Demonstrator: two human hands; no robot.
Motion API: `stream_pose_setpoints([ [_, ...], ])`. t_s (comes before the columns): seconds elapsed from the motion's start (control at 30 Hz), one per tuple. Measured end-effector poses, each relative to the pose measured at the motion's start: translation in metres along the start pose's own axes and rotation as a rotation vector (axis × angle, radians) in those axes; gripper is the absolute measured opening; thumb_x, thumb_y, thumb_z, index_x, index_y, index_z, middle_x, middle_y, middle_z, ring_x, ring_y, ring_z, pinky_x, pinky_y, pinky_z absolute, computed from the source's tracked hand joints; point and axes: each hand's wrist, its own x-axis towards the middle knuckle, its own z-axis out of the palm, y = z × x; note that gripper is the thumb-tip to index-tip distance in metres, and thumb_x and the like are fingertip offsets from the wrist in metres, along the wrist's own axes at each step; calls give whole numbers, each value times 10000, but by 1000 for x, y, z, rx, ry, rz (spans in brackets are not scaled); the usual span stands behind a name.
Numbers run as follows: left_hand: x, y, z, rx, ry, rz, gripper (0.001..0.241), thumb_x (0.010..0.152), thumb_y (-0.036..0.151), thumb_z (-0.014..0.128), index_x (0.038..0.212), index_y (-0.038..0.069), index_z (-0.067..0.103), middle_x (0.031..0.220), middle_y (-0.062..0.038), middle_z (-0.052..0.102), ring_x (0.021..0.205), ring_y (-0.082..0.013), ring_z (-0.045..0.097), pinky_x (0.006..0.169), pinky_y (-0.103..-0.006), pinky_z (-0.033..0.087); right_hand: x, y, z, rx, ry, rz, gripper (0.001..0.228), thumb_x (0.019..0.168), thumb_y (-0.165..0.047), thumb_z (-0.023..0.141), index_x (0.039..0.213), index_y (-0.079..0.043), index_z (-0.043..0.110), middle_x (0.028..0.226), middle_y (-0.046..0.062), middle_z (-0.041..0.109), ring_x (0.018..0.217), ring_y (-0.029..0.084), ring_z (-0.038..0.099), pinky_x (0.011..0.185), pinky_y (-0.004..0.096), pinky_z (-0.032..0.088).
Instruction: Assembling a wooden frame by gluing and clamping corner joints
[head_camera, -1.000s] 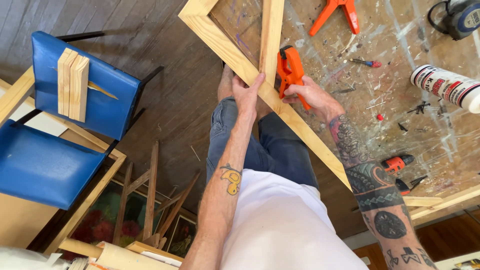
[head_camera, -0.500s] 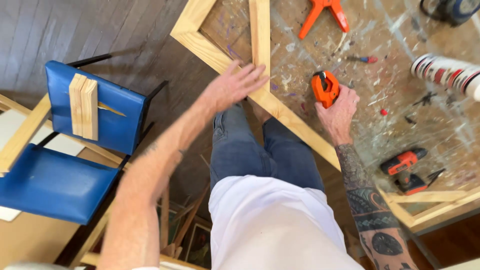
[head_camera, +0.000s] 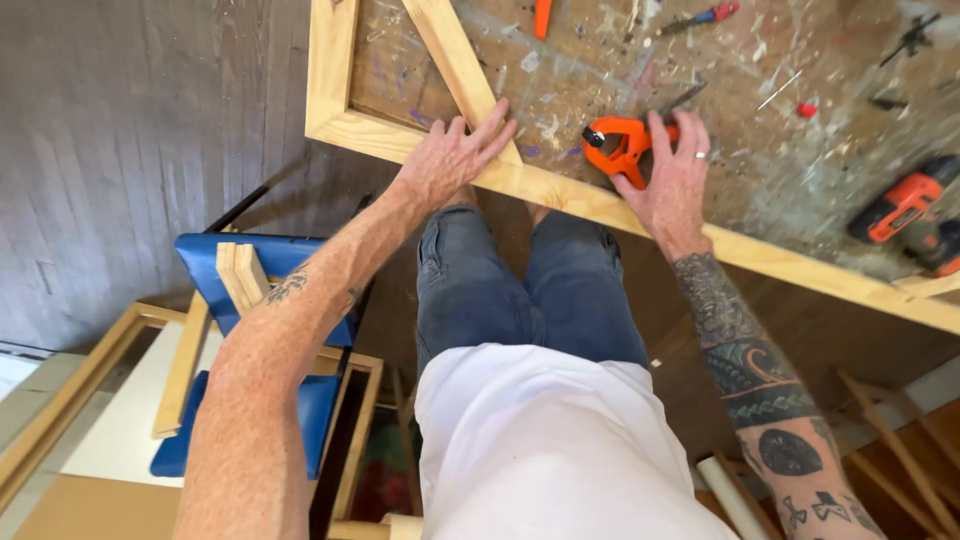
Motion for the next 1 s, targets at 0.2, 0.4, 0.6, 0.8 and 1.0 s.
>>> stream_pose_setpoints([
  [0.2, 2, 5, 15, 39, 80, -5, 569, 958, 126, 516, 1508, 265, 472, 1582, -122, 379, 757, -249, 544, 583, -378, 440, -16, 16, -1, -91, -19, -58, 1020, 673, -93, 933, 1554, 51, 441, 1509, 314, 353, 1441, 511, 293, 1132, 638, 422],
  [0.4, 6, 12, 22, 72, 122, -30, 514, 962, 145, 497, 1461, 266, 486, 1515, -140, 410, 697, -240, 526, 558, -372, 419, -10, 30, -6, -114, -72, -24, 906, 625, -254, 813, 1471, -36, 572, 1342, 193, 487, 1335, 426, 437, 974, 591, 547],
  [0.6, 12, 6, 15, 50, -15, 11, 564, 933, 89, 603, 1456, 259, 473, 1510, -131, 370, 698, -188, 526, 542, -318, 469, 12, 7, -27, -20, -401, -78, 816, 729, -393, 706, 1461, -75, 537, 1276, 208, 556, 1125, 406, 595, 903, 557, 563],
  [0.8, 13, 4, -2, 63, -157, 53, 746, 881, 51, 721, 1533, 253, 421, 1536, -121, 322, 725, -154, 514, 527, -266, 492, 53, -32, -57, -128, -693, -174, 731, 860, -434, 674, 1445, -24, 522, 1199, 225, 585, 985, 395, 631, 871, 566, 557],
  [1.0, 13, 4, -18, 49, -217, 59, 848, 806, 52, 774, 1542, 237, 394, 1541, -130, 306, 741, -173, 512, 531, -277, 479, 83, -48, -48, -275, -863, -227, 629, 887, -521, 592, 1344, -90, 543, 1152, 154, 595, 953, 330, 624, 810, 531, 573],
])
